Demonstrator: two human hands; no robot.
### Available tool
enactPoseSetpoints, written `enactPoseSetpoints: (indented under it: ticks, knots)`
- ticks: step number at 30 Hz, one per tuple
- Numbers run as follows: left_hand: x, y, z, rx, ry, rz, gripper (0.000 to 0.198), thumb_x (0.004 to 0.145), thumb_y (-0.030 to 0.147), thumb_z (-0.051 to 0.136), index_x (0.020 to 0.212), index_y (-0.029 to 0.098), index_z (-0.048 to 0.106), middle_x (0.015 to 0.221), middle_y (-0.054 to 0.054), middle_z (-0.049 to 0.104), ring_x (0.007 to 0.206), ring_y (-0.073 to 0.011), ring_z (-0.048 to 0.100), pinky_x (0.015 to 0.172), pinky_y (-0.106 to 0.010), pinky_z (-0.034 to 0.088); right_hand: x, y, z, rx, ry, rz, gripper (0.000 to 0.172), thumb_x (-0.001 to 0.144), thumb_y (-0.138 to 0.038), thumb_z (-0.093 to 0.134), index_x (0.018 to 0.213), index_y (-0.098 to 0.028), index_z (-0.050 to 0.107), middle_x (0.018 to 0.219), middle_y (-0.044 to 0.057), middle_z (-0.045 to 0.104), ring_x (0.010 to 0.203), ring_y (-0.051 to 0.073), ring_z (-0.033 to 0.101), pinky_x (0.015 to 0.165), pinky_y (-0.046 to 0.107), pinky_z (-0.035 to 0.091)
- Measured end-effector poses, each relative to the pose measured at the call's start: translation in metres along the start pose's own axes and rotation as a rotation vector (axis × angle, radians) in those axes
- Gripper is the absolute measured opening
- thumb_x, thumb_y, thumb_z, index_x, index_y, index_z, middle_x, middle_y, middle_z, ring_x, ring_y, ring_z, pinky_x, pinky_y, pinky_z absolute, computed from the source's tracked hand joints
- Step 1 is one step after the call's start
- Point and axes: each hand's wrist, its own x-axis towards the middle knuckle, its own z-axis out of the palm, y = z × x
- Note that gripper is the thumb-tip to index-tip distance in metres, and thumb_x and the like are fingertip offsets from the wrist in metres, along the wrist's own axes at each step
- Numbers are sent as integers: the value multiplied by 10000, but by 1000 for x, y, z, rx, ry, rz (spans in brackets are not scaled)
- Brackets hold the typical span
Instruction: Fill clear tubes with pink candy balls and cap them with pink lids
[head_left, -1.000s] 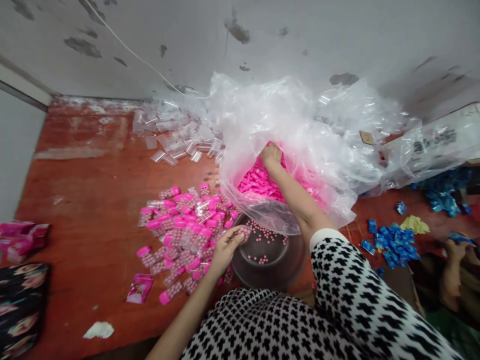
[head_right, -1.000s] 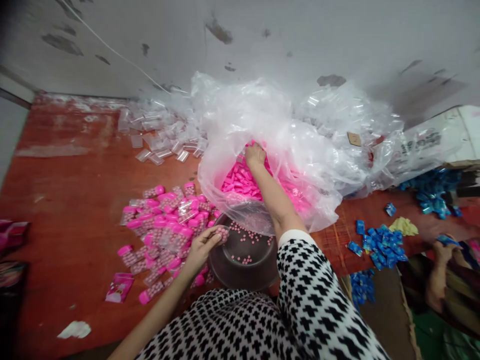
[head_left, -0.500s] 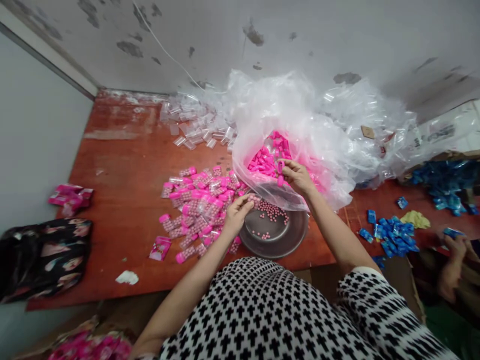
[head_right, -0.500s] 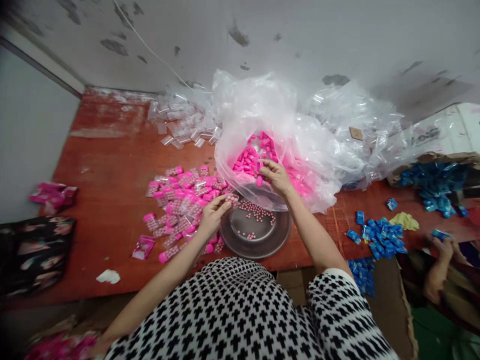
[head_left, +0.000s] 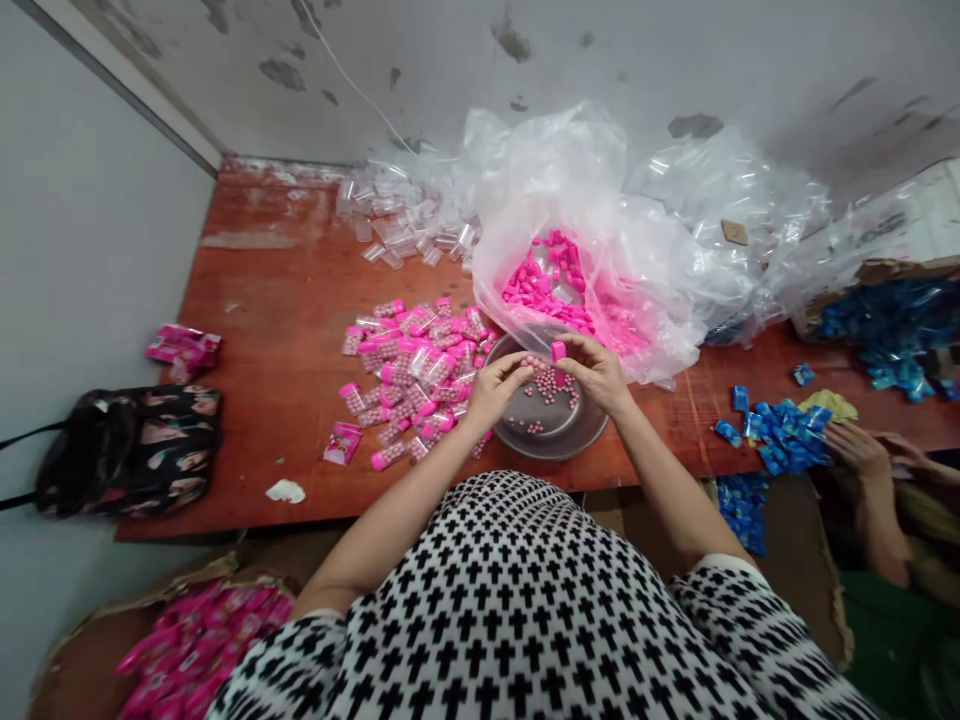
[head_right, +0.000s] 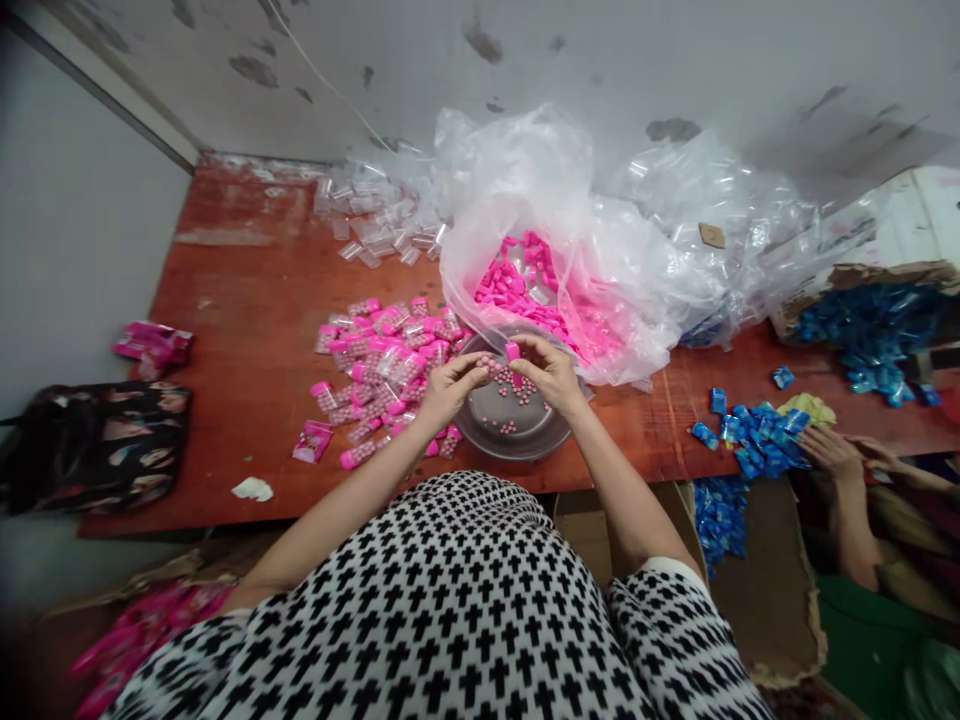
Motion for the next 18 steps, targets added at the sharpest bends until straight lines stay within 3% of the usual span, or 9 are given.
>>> enactPoseSetpoints:
  ticks: [4,9,15,18]
  knots:
    - [-7,1,-7,159,-59,74,339,766,361,638,1049,179,684,1056,-71,695,972,-227,646,903,-376,503,-14,-9,3,-302,-20,-147,304,747,-363,685,1034,-267,650,894,14,627,778,149,582,742,301,487]
    - [-10,8,-13,219,-148,149,293,772,344,640,1020,200,702,1046,-59,701,951,-213,654,887,-352,506,-23,-20,5,-418,4,-281,289,767,-348,675,1033,-237,648,838,20,631,752,149,582,712,301,484]
    - [-14,9,-11,179,-114,154,265,764,326,647,981,191,716,982,-60,718,868,-201,673,755,-299,540,-24,-27,6,-368,-175,-155,294,788,-376,648,1031,-211,631,848,26,657,707,134,593,659,263,480]
    - [-15,11,-12,204,-122,187,253,768,329,646,968,194,721,954,-56,724,853,-195,675,758,-292,535,-27,-29,8,-427,-187,-155,239,778,-374,661,928,-190,633,786,14,638,662,124,559,625,246,454]
